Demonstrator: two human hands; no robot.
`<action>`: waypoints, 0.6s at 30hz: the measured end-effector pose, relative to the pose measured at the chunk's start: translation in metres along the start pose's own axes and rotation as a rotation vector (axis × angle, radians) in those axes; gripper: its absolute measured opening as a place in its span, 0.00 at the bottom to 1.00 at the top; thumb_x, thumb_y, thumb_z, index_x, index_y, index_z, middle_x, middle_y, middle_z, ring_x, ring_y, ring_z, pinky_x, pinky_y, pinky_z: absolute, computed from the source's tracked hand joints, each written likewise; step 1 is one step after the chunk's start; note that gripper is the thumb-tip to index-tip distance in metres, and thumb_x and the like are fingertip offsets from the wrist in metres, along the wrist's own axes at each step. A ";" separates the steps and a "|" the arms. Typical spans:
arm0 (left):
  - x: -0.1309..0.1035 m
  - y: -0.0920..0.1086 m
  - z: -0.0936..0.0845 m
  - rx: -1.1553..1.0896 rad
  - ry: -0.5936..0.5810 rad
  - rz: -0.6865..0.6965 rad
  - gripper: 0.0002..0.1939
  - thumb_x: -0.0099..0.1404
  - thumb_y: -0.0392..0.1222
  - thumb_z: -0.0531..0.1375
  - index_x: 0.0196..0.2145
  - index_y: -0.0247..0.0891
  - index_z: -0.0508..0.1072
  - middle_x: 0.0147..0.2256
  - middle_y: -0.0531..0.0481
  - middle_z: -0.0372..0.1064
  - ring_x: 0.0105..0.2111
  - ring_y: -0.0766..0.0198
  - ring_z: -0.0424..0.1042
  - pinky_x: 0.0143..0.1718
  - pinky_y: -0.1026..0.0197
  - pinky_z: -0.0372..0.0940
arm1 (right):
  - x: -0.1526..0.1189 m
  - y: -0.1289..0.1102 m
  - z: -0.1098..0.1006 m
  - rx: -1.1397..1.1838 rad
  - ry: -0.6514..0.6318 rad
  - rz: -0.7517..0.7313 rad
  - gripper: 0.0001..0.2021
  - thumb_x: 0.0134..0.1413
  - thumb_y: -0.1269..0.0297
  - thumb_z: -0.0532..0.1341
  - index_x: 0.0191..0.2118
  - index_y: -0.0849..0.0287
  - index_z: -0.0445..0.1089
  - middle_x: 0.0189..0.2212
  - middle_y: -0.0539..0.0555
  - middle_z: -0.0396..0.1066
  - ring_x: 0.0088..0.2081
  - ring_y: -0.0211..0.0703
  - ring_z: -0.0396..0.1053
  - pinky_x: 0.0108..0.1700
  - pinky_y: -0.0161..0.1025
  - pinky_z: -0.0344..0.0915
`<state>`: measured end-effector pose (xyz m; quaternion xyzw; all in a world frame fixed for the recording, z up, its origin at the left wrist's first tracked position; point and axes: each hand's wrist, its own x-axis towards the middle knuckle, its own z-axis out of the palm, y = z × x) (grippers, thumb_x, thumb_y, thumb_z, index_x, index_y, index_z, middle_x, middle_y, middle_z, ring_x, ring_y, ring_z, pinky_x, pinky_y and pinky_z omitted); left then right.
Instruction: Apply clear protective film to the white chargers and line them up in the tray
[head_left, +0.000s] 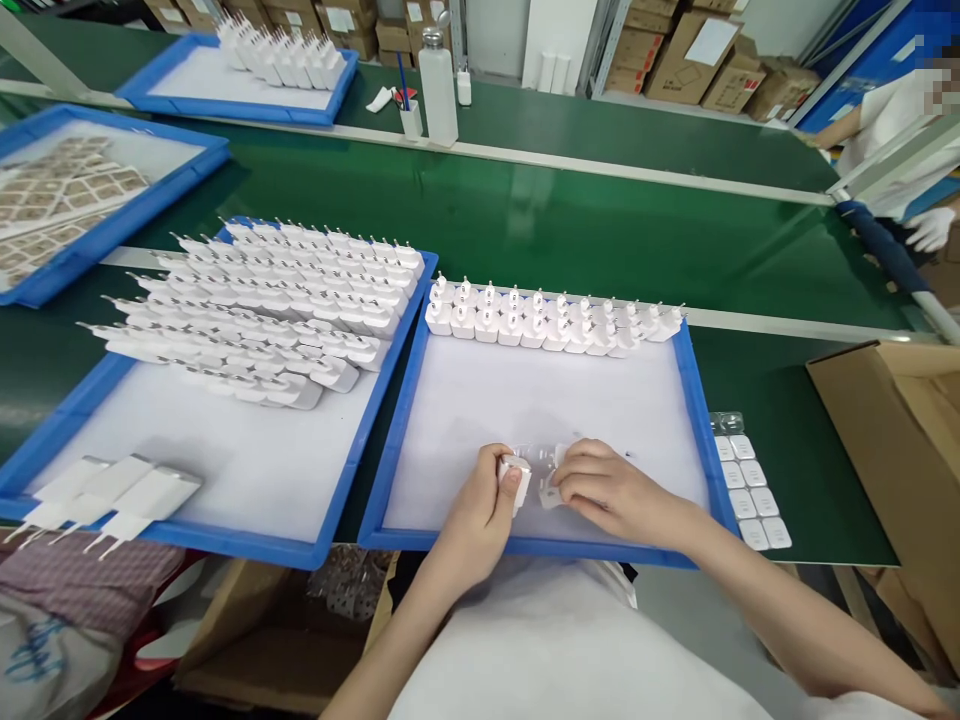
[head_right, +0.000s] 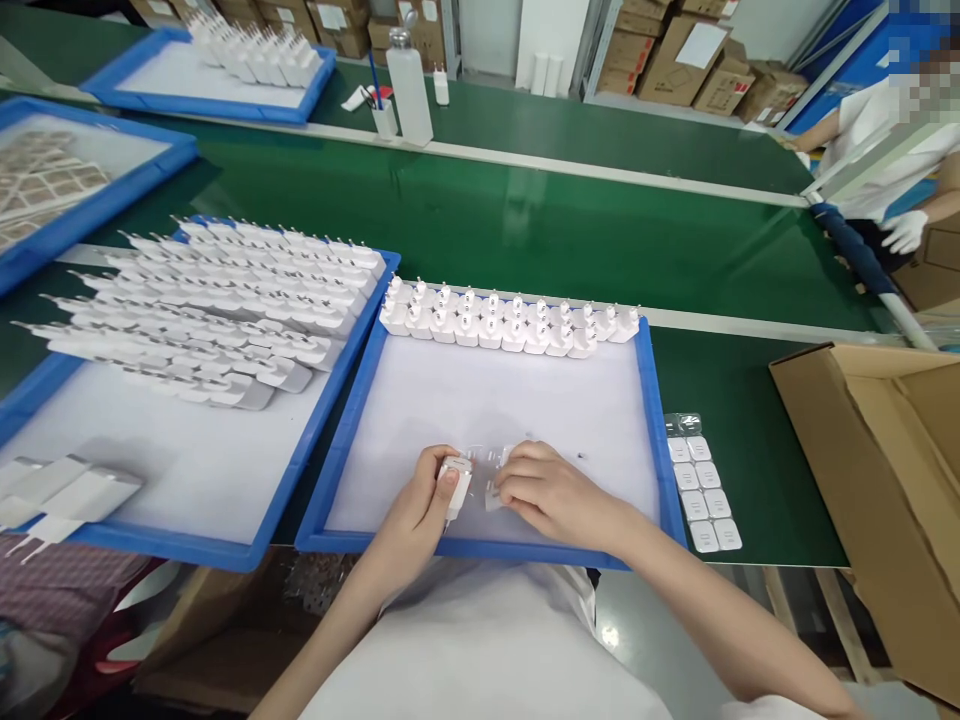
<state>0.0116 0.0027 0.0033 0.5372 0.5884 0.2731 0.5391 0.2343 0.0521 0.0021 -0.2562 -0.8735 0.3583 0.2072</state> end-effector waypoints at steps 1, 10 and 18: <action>0.000 0.000 0.000 0.004 0.001 -0.001 0.21 0.76 0.58 0.43 0.50 0.39 0.61 0.35 0.49 0.66 0.34 0.55 0.66 0.38 0.54 0.59 | -0.002 0.000 -0.002 0.022 0.016 0.005 0.08 0.66 0.73 0.57 0.36 0.55 0.70 0.39 0.55 0.77 0.45 0.48 0.67 0.50 0.49 0.67; -0.002 -0.002 -0.001 -0.053 -0.010 0.009 0.21 0.76 0.59 0.46 0.51 0.40 0.62 0.38 0.47 0.69 0.37 0.55 0.68 0.40 0.54 0.62 | -0.017 -0.018 -0.007 0.652 0.230 0.437 0.11 0.63 0.56 0.65 0.35 0.55 0.66 0.33 0.52 0.73 0.41 0.44 0.75 0.45 0.44 0.72; -0.008 -0.007 -0.022 -0.422 0.025 0.057 0.21 0.73 0.62 0.52 0.51 0.43 0.63 0.42 0.44 0.76 0.48 0.52 0.76 0.44 0.56 0.66 | -0.001 0.000 0.029 0.920 0.254 0.762 0.24 0.44 0.42 0.73 0.31 0.58 0.68 0.28 0.49 0.70 0.29 0.37 0.71 0.35 0.37 0.70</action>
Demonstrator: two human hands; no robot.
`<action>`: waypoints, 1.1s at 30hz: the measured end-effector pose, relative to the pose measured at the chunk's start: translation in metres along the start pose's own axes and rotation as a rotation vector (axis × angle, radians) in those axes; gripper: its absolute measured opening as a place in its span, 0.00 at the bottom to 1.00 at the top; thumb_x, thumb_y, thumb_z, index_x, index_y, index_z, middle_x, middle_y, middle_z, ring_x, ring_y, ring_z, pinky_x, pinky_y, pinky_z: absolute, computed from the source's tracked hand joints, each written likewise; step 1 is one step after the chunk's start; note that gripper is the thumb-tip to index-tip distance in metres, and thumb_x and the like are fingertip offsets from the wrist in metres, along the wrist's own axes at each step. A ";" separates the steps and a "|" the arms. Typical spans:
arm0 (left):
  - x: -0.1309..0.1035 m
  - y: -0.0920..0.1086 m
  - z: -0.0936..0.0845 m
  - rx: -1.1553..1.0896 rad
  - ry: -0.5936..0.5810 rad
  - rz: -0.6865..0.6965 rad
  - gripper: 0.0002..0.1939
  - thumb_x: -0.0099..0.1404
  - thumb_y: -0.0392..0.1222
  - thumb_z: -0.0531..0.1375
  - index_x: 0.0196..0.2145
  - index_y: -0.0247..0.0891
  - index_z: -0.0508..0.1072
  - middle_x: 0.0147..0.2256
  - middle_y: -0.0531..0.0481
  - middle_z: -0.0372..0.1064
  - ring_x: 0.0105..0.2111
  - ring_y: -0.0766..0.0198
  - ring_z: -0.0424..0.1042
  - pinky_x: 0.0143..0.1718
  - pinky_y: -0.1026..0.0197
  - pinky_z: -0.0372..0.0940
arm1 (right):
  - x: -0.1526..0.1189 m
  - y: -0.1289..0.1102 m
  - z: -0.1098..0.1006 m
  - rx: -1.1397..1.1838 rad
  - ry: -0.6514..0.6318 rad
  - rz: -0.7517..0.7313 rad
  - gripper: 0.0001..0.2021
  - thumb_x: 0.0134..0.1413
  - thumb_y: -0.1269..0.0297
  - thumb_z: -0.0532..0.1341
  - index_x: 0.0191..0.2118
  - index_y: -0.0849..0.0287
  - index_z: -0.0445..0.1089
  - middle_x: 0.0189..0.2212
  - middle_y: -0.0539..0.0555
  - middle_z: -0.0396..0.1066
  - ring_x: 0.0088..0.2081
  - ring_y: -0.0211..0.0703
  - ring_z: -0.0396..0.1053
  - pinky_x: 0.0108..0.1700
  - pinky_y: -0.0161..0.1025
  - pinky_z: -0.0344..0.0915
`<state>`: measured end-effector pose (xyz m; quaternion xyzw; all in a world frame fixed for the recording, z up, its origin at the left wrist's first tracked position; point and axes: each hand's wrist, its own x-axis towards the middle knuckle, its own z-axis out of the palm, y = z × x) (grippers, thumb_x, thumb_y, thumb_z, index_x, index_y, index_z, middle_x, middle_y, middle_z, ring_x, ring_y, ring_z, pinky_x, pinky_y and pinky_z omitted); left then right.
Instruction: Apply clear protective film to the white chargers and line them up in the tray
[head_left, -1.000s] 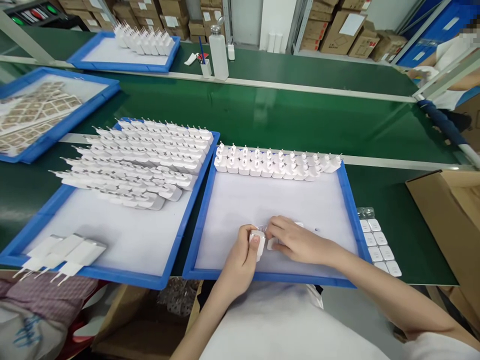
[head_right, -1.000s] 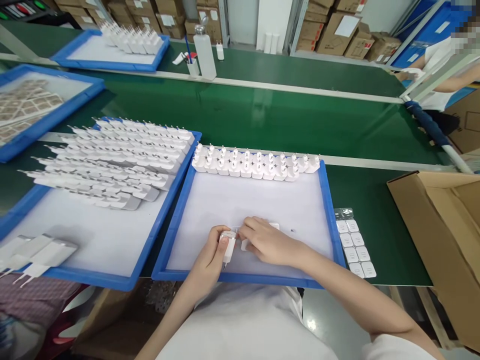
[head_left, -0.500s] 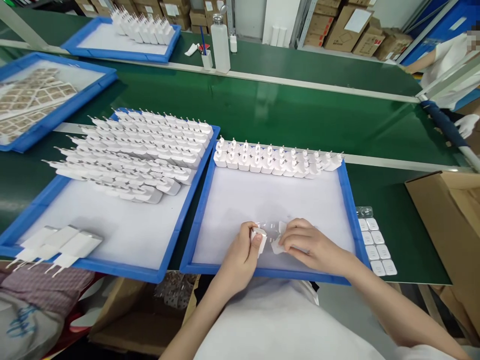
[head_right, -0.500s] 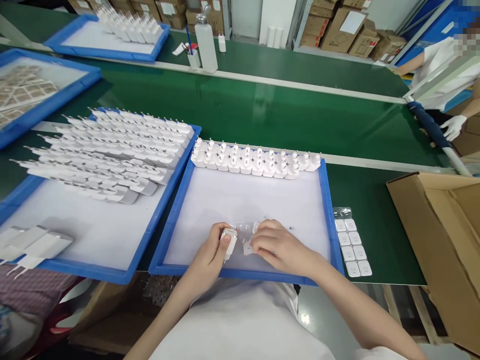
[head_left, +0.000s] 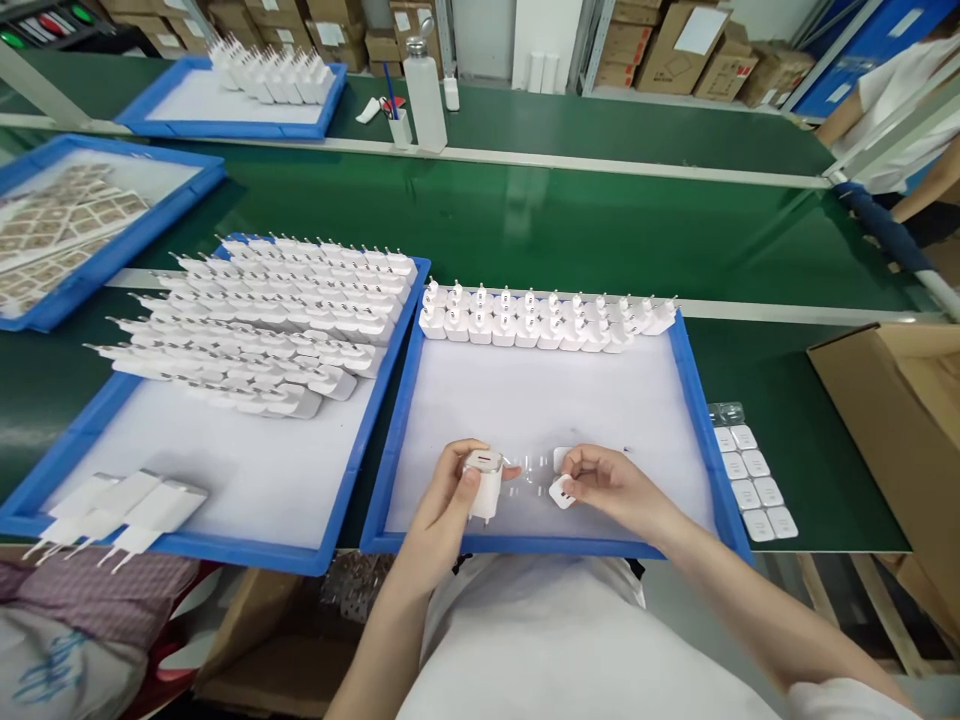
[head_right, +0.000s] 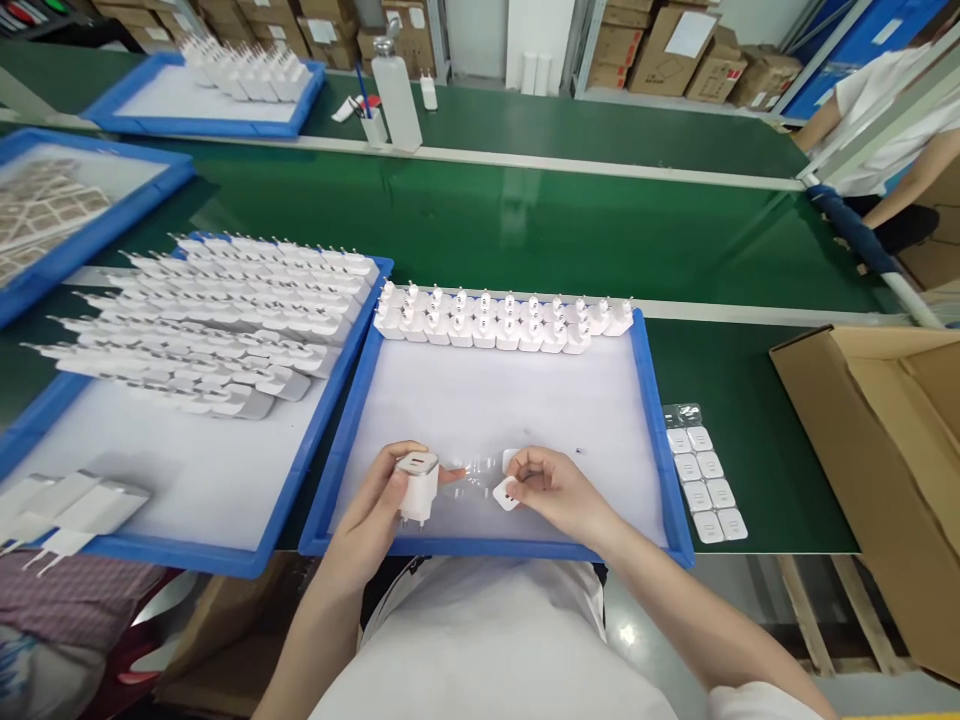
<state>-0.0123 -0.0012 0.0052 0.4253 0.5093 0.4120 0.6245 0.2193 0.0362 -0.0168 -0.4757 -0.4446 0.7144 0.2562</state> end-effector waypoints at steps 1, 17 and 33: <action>-0.001 0.001 -0.002 -0.059 0.032 0.015 0.21 0.73 0.61 0.54 0.51 0.43 0.63 0.41 0.44 0.77 0.48 0.51 0.76 0.45 0.56 0.66 | 0.000 0.000 0.001 0.009 0.001 0.006 0.24 0.44 0.43 0.73 0.31 0.58 0.69 0.28 0.48 0.70 0.29 0.36 0.70 0.34 0.37 0.70; -0.006 0.010 0.007 -0.145 -0.076 0.137 0.22 0.68 0.53 0.65 0.54 0.43 0.65 0.49 0.43 0.75 0.35 0.61 0.79 0.42 0.56 0.73 | -0.018 -0.027 0.012 0.189 0.003 -0.204 0.17 0.43 0.55 0.77 0.35 0.59 0.77 0.41 0.54 0.77 0.30 0.36 0.76 0.34 0.36 0.77; -0.004 0.029 0.027 0.192 0.067 0.279 0.19 0.52 0.47 0.76 0.32 0.39 0.72 0.31 0.52 0.67 0.31 0.63 0.68 0.34 0.61 0.63 | -0.039 -0.044 0.019 0.055 0.191 -0.589 0.08 0.50 0.66 0.74 0.37 0.55 0.78 0.46 0.57 0.73 0.37 0.41 0.79 0.39 0.37 0.79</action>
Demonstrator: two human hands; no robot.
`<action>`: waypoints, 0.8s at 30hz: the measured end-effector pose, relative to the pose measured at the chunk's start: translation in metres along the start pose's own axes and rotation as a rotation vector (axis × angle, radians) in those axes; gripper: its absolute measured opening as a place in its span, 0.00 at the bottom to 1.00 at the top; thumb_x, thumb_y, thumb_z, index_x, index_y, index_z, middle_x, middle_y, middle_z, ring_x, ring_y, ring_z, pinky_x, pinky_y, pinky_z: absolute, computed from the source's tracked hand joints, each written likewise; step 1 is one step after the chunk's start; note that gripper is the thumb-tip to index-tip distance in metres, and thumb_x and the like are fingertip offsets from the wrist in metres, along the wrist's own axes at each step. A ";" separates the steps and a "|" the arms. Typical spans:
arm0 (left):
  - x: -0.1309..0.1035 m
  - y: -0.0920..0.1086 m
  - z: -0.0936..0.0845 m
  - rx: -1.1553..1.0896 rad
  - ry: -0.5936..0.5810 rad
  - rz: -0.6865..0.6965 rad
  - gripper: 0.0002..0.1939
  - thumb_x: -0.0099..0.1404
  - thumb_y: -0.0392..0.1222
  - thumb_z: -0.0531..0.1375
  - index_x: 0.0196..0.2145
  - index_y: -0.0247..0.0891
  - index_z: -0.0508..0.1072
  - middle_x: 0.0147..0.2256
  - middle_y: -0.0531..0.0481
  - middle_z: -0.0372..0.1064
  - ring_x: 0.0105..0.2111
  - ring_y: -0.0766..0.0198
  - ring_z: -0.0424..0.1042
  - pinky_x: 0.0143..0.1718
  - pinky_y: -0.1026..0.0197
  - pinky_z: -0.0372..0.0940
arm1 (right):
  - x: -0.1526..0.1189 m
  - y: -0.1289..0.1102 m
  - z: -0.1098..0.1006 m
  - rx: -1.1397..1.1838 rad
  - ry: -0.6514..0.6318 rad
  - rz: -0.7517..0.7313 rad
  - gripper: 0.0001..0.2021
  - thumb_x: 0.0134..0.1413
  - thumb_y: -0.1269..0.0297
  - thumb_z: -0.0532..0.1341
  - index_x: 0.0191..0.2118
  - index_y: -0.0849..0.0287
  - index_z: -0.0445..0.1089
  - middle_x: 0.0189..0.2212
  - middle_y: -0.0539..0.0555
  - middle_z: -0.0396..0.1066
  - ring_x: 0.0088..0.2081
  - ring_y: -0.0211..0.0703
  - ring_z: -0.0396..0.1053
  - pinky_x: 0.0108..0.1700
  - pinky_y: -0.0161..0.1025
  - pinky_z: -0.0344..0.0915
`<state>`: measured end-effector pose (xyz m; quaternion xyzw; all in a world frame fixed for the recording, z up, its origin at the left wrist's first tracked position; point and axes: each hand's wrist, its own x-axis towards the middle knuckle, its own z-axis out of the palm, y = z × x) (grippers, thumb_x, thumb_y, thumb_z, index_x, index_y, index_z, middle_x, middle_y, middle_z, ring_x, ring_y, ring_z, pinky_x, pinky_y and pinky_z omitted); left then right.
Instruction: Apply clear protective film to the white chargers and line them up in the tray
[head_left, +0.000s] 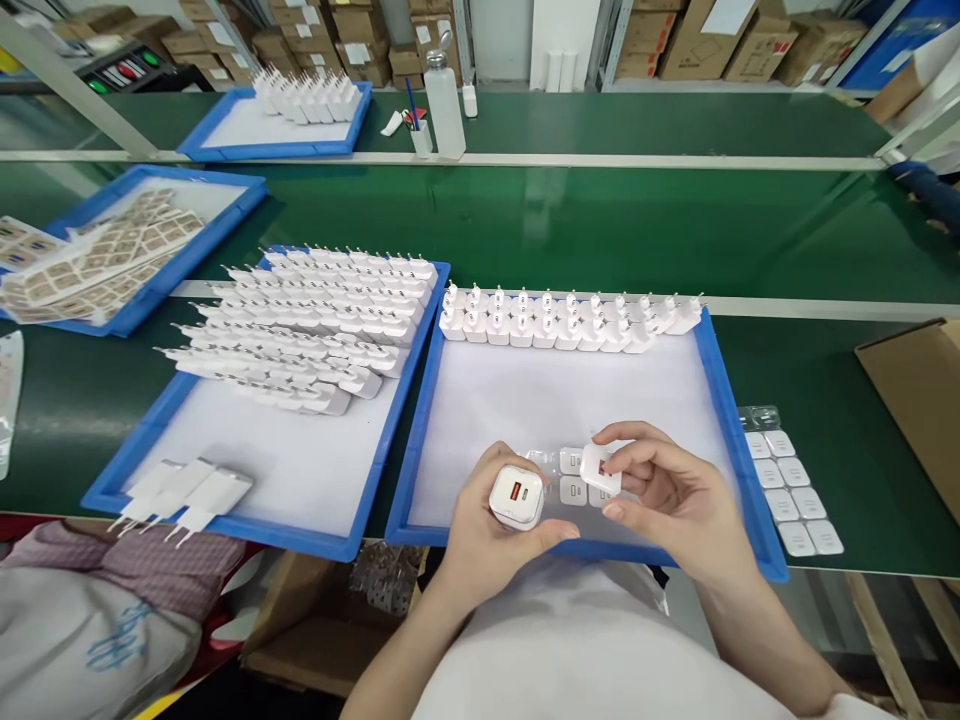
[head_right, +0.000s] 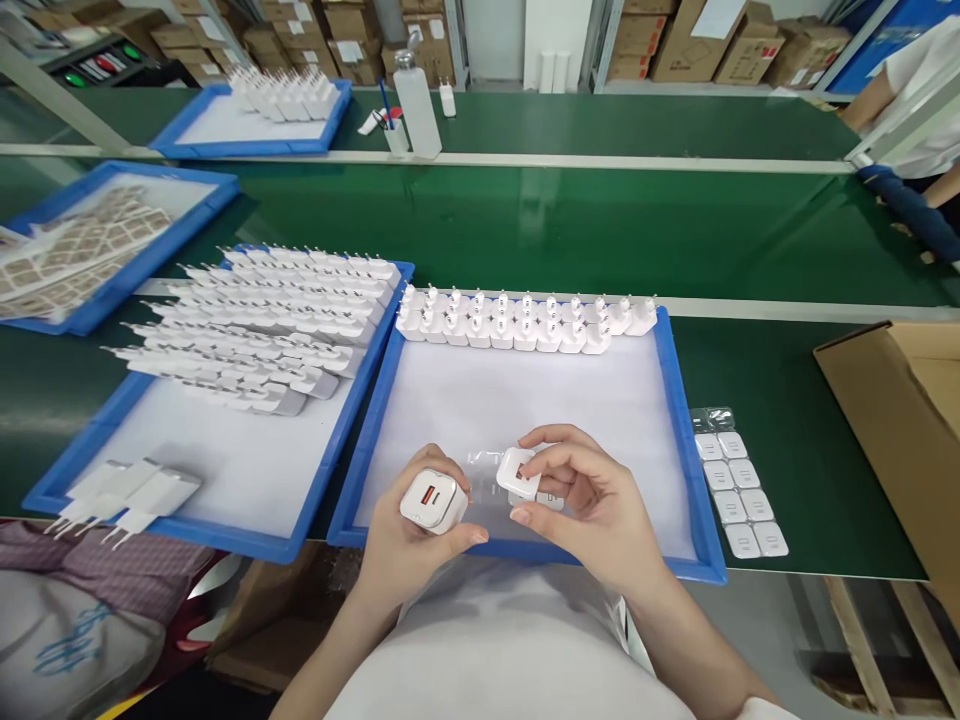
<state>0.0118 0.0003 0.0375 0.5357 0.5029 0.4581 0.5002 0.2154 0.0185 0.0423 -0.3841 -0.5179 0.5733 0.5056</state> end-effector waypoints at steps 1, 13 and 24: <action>0.001 0.001 0.000 -0.007 -0.008 -0.004 0.18 0.53 0.46 0.75 0.32 0.39 0.71 0.33 0.51 0.68 0.32 0.62 0.69 0.36 0.60 0.64 | 0.000 0.001 0.000 -0.013 -0.002 -0.013 0.08 0.51 0.67 0.74 0.37 0.55 0.78 0.45 0.56 0.73 0.37 0.41 0.78 0.39 0.37 0.79; -0.002 0.008 0.005 0.065 -0.259 0.120 0.11 0.60 0.34 0.62 0.40 0.41 0.67 0.36 0.51 0.67 0.34 0.62 0.68 0.36 0.61 0.63 | -0.008 -0.018 0.026 -0.531 -0.136 -0.603 0.19 0.54 0.80 0.62 0.50 0.56 0.73 0.45 0.61 0.79 0.47 0.51 0.78 0.48 0.50 0.78; -0.002 0.012 0.005 -0.001 -0.290 0.081 0.10 0.57 0.34 0.62 0.36 0.40 0.65 0.32 0.53 0.64 0.30 0.64 0.65 0.32 0.61 0.62 | -0.009 -0.011 0.028 -0.586 -0.187 -0.669 0.23 0.54 0.79 0.62 0.55 0.56 0.72 0.42 0.59 0.82 0.46 0.54 0.80 0.46 0.52 0.81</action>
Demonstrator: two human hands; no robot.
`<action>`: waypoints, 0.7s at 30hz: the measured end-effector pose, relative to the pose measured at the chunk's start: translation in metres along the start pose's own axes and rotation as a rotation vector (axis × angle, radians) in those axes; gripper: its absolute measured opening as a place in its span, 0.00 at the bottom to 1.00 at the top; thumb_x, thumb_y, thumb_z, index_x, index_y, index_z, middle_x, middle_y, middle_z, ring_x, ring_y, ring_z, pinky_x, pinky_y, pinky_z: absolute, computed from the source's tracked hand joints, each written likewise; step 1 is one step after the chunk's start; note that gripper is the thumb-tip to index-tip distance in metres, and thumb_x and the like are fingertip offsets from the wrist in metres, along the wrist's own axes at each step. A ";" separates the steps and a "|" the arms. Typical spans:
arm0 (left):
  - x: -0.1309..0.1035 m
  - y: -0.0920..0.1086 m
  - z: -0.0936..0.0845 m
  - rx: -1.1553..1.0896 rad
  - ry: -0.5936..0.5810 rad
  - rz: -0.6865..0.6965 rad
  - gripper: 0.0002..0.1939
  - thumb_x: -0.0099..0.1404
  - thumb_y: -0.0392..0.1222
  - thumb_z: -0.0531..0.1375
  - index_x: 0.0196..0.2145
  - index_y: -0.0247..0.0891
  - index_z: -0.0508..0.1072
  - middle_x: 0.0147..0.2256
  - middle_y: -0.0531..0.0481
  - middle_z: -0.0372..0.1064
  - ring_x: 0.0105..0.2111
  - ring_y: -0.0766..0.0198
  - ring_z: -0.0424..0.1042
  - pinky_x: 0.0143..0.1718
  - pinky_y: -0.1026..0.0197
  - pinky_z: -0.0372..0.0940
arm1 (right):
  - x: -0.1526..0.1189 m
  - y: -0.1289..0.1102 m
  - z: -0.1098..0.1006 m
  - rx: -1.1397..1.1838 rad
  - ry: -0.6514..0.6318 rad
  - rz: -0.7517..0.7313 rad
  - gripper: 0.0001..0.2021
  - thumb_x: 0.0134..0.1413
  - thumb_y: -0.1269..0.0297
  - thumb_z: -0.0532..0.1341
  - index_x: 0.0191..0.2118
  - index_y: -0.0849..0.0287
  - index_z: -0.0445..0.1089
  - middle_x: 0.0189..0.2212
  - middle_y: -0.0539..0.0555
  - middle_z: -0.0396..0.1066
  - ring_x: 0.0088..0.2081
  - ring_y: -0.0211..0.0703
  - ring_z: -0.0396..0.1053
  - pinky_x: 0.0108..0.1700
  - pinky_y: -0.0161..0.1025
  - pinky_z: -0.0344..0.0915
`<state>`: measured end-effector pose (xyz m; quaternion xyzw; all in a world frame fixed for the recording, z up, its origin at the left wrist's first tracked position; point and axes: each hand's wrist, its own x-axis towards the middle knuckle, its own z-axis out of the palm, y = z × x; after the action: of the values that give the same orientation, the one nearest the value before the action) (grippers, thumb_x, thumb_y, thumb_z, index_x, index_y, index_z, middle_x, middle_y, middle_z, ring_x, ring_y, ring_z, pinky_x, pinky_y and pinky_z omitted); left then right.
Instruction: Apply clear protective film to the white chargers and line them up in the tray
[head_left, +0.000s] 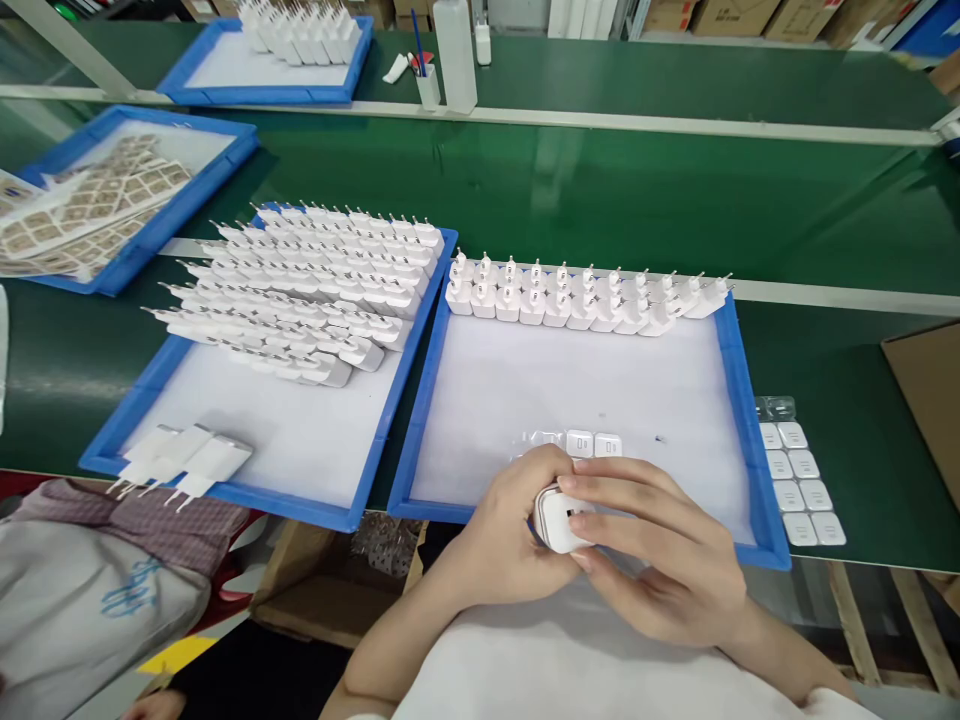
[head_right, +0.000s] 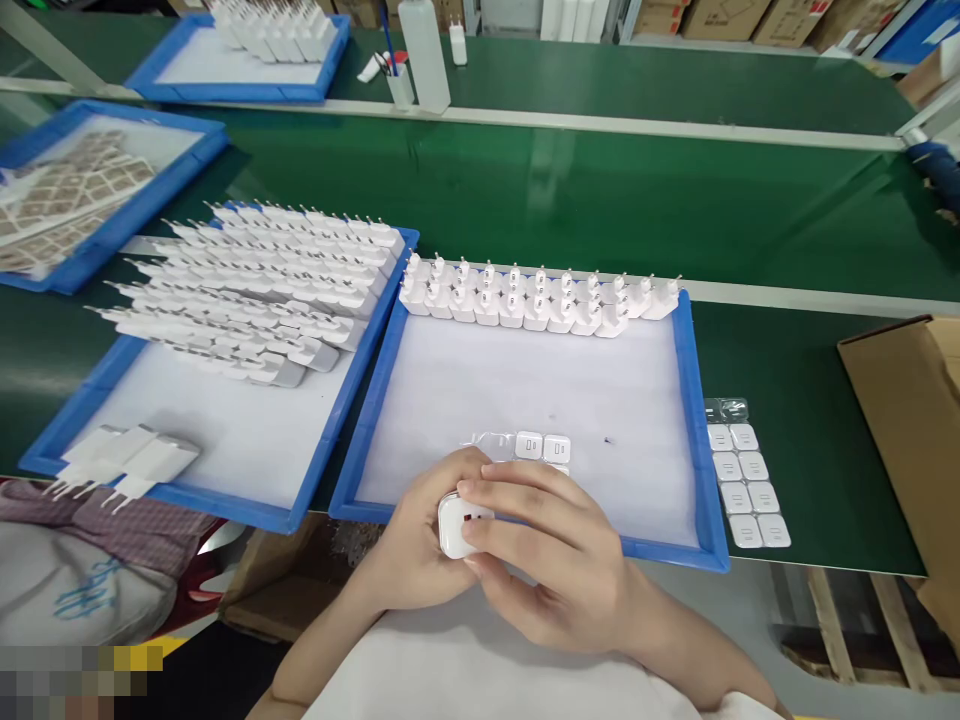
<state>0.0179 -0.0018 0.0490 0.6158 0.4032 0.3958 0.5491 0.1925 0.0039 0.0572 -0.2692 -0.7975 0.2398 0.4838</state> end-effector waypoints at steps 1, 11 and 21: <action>0.000 0.000 0.000 -0.001 0.000 -0.002 0.10 0.57 0.34 0.62 0.36 0.40 0.65 0.32 0.53 0.64 0.30 0.64 0.65 0.32 0.61 0.62 | 0.000 0.000 0.000 -0.003 -0.002 -0.003 0.22 0.55 0.79 0.62 0.55 0.56 0.72 0.42 0.58 0.82 0.46 0.54 0.80 0.46 0.52 0.81; -0.001 0.002 0.000 0.067 0.016 -0.030 0.08 0.58 0.38 0.61 0.35 0.40 0.65 0.32 0.51 0.66 0.30 0.62 0.67 0.32 0.61 0.65 | 0.002 0.000 0.001 -0.006 -0.015 0.001 0.20 0.56 0.79 0.62 0.53 0.57 0.72 0.42 0.59 0.82 0.47 0.52 0.80 0.47 0.51 0.80; -0.001 -0.002 0.000 0.068 0.014 0.030 0.08 0.59 0.37 0.61 0.36 0.40 0.65 0.32 0.52 0.65 0.31 0.63 0.67 0.33 0.61 0.64 | 0.000 0.000 0.001 -0.001 -0.031 0.021 0.17 0.57 0.79 0.62 0.50 0.59 0.73 0.43 0.61 0.81 0.48 0.51 0.79 0.49 0.51 0.80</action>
<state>0.0174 -0.0027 0.0464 0.6373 0.4112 0.3944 0.5188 0.1915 0.0041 0.0564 -0.2743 -0.8020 0.2487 0.4687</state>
